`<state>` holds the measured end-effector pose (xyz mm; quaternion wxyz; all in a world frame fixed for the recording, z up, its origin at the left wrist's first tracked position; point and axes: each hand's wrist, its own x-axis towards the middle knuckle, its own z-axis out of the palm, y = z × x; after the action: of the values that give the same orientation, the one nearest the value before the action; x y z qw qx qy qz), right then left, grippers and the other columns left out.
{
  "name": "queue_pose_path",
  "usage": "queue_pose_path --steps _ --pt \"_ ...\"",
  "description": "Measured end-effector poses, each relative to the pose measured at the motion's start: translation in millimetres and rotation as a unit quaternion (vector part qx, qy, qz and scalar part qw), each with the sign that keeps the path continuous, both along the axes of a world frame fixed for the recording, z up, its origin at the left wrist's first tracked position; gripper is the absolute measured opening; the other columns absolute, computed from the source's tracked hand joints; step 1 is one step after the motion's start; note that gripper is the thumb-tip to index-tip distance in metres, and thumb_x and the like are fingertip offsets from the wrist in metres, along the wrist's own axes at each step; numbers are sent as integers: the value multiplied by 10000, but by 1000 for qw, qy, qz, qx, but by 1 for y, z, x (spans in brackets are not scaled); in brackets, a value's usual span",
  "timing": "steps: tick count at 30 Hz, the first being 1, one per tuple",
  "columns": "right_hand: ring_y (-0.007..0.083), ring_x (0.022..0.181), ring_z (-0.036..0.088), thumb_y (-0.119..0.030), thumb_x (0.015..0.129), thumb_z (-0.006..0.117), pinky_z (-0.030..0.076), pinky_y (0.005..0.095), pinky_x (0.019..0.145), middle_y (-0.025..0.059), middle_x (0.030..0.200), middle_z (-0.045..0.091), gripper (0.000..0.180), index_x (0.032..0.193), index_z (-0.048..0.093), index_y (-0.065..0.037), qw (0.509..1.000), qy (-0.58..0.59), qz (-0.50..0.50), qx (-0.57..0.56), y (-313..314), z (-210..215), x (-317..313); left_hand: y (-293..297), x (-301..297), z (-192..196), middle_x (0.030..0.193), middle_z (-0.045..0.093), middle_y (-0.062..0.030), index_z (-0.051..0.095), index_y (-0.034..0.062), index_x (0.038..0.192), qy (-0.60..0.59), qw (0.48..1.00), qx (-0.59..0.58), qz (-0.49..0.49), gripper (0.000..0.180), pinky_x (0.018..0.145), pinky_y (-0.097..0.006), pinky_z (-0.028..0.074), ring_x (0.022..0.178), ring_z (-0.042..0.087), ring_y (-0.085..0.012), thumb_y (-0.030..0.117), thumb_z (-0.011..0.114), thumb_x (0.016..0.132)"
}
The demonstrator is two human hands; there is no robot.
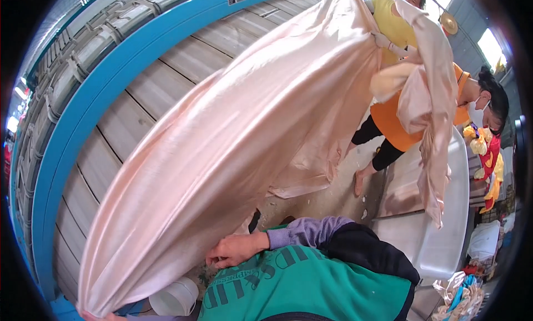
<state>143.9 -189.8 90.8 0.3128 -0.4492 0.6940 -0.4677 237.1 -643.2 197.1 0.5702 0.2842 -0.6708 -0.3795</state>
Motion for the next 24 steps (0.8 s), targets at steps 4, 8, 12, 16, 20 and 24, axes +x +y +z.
queue_pose_path --steps 4,8,12,16,20,24 --pt "327 858 614 -226 881 529 480 423 764 157 952 640 281 1109 552 -64 1000 3 -12 -10 -13 6 -9 -60 -60 7 1285 500 -206 527 -62 1217 -21 989 -84 -123 373 982 -390 401 1150 498 -280 174 514 928" --pt "304 791 626 -211 894 523 489 402 724 139 919 649 272 1125 553 -71 1000 -15 -26 -1 -13 3 -27 -80 -148 -23 1238 543 -133 565 -7 1202 58 979 87 -177 394 945 -343 418 1092 528 -229 93 646 830" --pt "291 759 623 -195 885 542 491 393 701 133 917 641 267 1123 555 -73 998 -32 -49 -6 -6 -1 -41 -92 -198 -45 1235 550 -134 569 -7 1198 37 971 83 -222 398 945 -338 426 1086 539 -230 69 653 817" --pt "282 838 615 -181 867 570 483 389 735 126 981 617 286 1124 545 -58 993 -27 -112 20 8 -1 -61 -127 -240 -61 1222 562 -138 572 -20 1187 -26 964 106 -241 381 927 -337 448 1071 552 -240 38 641 817" --pt "334 1184 449 -245 867 591 395 424 957 166 1243 486 425 1231 473 -59 902 299 -308 -48 22 -5 -113 -148 -289 -90 1112 616 -121 620 -22 1120 -62 960 159 -221 336 857 -300 477 962 592 -218 20 656 789" --pt "331 1380 197 -509 897 474 125 494 1108 171 1481 227 671 1406 329 -98 814 443 -368 78 15 -6 -177 -111 -279 -74 1142 601 -97 575 11 1194 -122 970 -56 -200 417 900 -271 428 1029 568 -190 181 671 826"
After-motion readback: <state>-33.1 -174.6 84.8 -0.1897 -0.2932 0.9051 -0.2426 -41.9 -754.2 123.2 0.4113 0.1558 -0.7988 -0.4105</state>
